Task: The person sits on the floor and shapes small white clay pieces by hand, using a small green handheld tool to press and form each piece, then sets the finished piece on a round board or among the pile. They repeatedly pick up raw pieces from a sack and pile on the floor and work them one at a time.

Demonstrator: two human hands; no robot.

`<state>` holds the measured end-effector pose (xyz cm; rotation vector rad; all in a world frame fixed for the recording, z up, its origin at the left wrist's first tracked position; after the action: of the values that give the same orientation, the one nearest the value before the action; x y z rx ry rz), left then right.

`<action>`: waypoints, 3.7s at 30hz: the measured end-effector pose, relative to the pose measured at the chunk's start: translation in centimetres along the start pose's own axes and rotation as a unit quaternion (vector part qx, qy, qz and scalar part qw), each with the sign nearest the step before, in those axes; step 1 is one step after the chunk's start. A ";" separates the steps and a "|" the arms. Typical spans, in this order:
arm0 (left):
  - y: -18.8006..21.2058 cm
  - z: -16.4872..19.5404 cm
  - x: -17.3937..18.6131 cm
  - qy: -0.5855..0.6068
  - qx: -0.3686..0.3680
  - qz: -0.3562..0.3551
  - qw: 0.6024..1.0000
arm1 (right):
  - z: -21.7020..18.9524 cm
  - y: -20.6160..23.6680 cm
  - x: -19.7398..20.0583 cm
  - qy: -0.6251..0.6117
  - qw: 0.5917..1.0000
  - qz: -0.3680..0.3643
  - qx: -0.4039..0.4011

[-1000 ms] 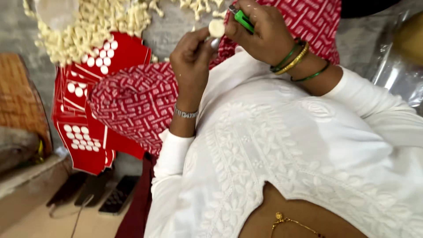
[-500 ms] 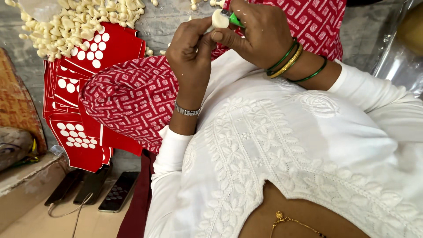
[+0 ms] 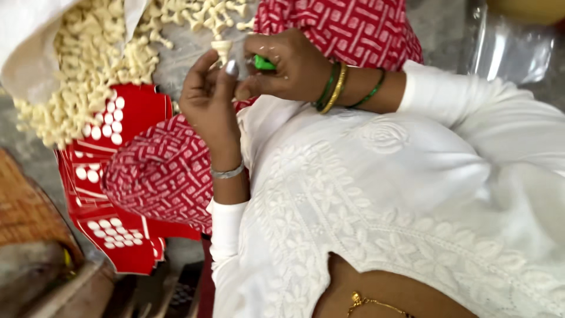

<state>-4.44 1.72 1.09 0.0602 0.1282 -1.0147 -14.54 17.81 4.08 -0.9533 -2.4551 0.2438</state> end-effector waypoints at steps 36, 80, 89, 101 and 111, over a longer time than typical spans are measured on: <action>-12.5 -17.2 13.1 -0.665 0.175 -0.227 0.689 | 10.8 4.4 23.1 0.435 0.714 0.469 -0.285; -3.2 -3.5 0.7 0.098 0.085 -0.147 0.981 | 5.3 -3.7 -0.4 -0.361 0.855 -0.017 -0.372; -1.9 -4.8 1.5 0.082 0.059 -0.081 0.992 | 4.1 -3.4 0.6 -0.138 0.967 -0.025 -0.213; -0.5 0.6 0.2 0.111 -0.038 -0.058 0.991 | -1.7 -1.5 1.2 0.016 0.996 -0.032 -0.087; 0.4 1.5 -0.3 0.059 -0.063 -0.115 0.990 | -1.8 -1.5 1.3 -0.043 0.997 -0.060 0.011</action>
<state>-4.11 1.98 2.60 -0.0109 0.3136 -1.2303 -15.35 17.54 6.60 -0.7975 -2.5727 0.2756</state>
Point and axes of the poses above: each hand's wrist, its own y-axis away from the middle knuckle, its own x-axis out of the back of the hand, z = x × y, the point moved 3 cm from there along -y, towards the middle knuckle, and after that the axes turned 1 degree about -x, right-handed, at the moved point
